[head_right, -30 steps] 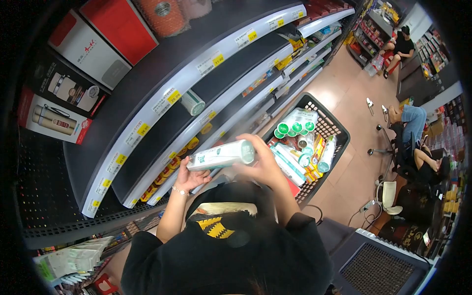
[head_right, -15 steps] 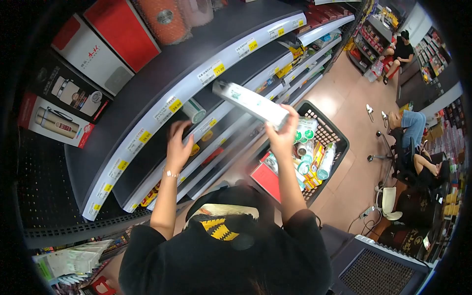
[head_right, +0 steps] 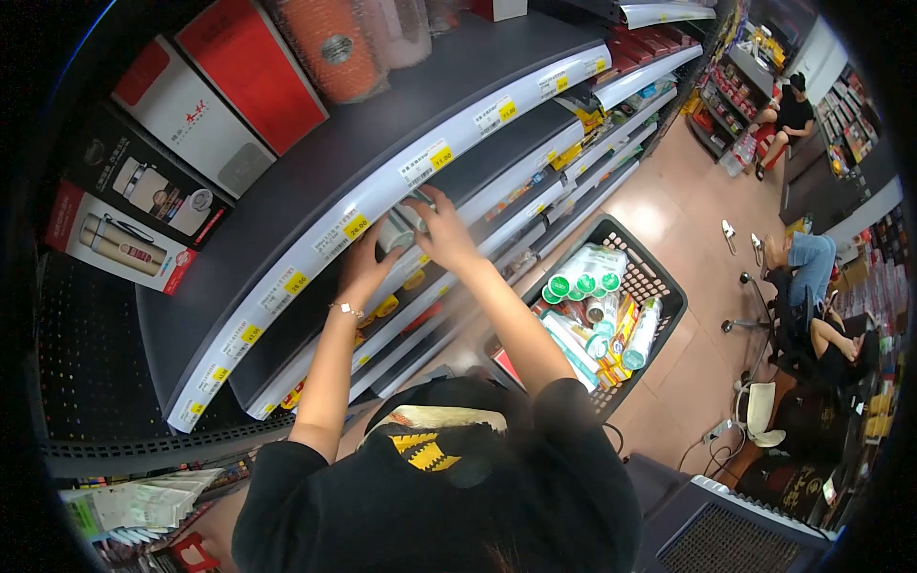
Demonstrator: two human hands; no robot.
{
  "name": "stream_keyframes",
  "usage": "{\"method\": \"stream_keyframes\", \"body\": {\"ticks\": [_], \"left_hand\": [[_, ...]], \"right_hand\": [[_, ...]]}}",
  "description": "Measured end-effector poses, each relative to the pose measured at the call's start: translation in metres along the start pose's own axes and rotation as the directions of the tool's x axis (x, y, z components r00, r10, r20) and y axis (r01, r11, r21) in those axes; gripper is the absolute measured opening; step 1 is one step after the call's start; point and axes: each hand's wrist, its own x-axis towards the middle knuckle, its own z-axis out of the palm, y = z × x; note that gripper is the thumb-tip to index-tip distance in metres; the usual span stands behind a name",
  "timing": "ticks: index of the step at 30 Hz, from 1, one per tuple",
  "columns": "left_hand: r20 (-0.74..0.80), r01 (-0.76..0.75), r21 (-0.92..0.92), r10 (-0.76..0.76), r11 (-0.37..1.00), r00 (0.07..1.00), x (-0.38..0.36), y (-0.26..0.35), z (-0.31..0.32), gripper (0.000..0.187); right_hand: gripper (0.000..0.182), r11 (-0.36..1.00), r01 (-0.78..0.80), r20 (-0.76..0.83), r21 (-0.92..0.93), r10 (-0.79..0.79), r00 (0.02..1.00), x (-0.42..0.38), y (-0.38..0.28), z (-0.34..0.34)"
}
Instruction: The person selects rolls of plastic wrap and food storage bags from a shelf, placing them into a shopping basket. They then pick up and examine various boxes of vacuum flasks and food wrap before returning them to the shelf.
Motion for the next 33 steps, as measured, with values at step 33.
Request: {"method": "stream_keyframes", "body": {"ticks": [33], "left_hand": [[0.006,-0.024,-0.085,0.025,0.996,1.000,-0.011,0.009,0.000,0.082]], "right_hand": [[0.036,0.999,0.003,-0.188,-0.038,-0.010,0.982,-0.036,-0.009,-0.011]]}}
